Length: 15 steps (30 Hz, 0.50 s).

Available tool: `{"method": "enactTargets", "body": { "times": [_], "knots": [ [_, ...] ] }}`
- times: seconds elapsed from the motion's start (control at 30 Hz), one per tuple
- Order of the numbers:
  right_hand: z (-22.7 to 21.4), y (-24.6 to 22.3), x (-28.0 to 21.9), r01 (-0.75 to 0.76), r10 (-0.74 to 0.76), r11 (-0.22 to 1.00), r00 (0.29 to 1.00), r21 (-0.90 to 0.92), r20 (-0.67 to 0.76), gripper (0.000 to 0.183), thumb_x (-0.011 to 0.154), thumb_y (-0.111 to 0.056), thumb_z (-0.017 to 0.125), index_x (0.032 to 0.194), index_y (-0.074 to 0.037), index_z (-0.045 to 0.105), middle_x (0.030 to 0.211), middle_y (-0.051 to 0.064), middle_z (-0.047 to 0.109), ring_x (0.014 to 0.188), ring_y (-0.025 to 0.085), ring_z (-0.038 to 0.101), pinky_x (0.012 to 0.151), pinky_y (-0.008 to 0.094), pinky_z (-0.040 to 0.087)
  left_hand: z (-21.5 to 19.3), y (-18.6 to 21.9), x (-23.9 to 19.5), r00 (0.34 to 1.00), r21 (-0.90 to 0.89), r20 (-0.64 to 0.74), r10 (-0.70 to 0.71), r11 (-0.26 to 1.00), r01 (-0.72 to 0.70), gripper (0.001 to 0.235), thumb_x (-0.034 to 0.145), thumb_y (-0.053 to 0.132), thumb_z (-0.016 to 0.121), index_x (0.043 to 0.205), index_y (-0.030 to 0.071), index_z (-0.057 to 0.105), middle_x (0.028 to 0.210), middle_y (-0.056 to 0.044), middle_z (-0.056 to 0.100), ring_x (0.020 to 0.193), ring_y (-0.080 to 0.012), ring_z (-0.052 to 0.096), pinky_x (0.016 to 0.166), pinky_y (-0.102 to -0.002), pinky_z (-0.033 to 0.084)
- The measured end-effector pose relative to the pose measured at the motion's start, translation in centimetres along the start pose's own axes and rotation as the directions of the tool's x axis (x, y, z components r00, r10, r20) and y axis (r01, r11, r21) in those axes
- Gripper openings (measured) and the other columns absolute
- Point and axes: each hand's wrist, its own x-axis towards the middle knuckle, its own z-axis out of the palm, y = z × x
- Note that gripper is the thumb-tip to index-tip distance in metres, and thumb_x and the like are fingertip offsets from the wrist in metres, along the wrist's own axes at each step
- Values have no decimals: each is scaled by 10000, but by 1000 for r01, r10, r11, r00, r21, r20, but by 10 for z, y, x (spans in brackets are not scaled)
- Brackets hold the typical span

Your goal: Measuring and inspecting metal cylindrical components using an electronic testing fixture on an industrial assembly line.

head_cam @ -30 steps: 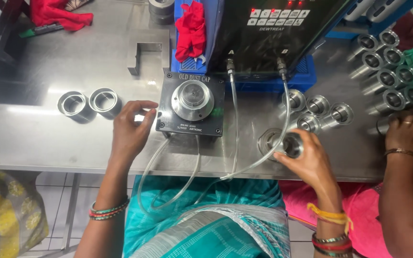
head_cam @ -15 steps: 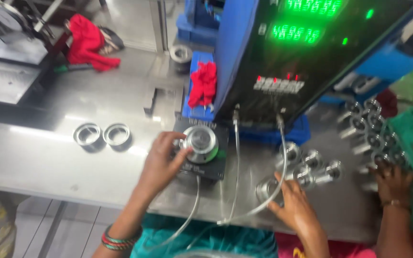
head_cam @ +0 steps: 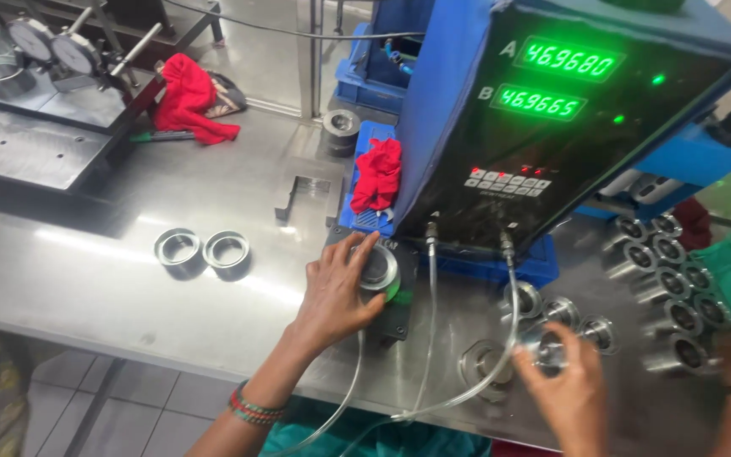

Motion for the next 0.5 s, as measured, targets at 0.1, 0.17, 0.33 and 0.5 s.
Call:
{"method": "enactTargets", "body": {
  "times": [0.1,0.17,0.33,0.5],
  "knots": [
    [-32,-21,16,9,-10,1000,996,-13,-88,625,736,-388,869,1249,-96,664,1157,193,664,1091,363,657,918,461,537,6,-6,5,994,-44,1,-108,993,107,977,660,383,872,1503,124,451,1427,-139,499,1272,-363,463,933,-552,375],
    [-46,-46,25,72,-38,972,988,225,-151,606,845,-316,845,1350,-73,613,1264,169,663,1157,299,651,979,424,517,6,-12,7,990,-124,57,-131,983,137,952,642,435,881,1471,182,486,1351,-67,591,1260,-316,497,964,-535,390],
    [-20,-141,56,62,-196,795,968,603,159,706,767,-322,861,1375,-112,571,1226,87,655,1100,194,663,911,350,546,-22,-7,32,992,-221,-100,-74,974,51,899,653,425,913,1438,212,530,1278,-52,652,1216,-305,551,941,-490,439],
    [22,-206,77,347,-467,832,860,432,208,638,777,-375,881,1289,-118,600,1228,112,654,1120,278,675,937,415,545,-27,-69,50,911,-182,-365,-191,974,131,853,711,424,928,1433,179,545,1256,-59,661,1170,-310,572,961,-466,492]
  ]
}}
